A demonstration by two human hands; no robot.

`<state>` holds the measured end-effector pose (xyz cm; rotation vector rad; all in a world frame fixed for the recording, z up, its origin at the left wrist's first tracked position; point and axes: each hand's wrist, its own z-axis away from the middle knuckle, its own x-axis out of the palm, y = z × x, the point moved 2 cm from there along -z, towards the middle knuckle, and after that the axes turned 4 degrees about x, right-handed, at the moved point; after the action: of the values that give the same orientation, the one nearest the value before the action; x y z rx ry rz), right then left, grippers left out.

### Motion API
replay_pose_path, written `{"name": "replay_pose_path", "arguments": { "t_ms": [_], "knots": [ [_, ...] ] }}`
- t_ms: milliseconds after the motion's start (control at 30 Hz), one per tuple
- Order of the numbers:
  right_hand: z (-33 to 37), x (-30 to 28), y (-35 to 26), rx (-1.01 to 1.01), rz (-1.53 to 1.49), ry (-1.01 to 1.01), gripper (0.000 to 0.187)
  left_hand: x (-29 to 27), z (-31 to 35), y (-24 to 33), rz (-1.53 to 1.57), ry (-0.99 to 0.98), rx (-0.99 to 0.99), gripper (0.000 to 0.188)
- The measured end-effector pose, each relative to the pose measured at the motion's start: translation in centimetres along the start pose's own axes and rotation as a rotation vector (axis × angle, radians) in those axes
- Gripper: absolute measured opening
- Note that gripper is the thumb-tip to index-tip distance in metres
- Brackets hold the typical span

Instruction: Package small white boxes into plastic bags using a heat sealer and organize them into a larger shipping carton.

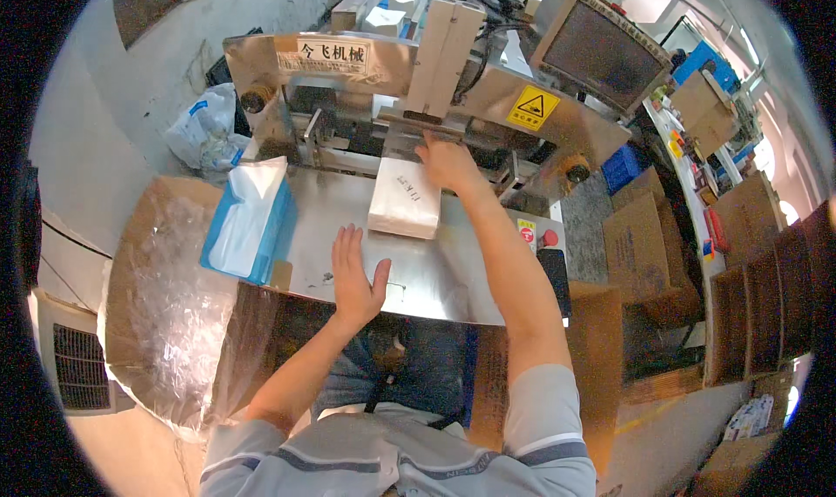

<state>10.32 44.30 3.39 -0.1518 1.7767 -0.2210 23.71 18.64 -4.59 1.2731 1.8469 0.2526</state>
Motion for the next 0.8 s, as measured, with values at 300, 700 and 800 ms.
{"name": "replay_pose_path", "arguments": {
  "t_ms": [300, 700, 800],
  "knots": [
    [9.6, 1.2, 2.0, 0.270, -0.871, 0.017, 0.056, -0.1, -0.3, 0.0, 0.035, -0.011, 0.011, 0.068],
    [13.1, 4.3, -0.4, 0.456, -0.899, -0.008, 0.071, 3.3, -8.6, -3.6, 0.448, -0.013, -0.441, 0.069],
    [12.6, 4.4, -1.6, 0.470, -0.927, 0.112, 0.067, 4.6, -10.9, -4.9, 0.465, -0.196, -0.525, 0.070]
  ]
}}
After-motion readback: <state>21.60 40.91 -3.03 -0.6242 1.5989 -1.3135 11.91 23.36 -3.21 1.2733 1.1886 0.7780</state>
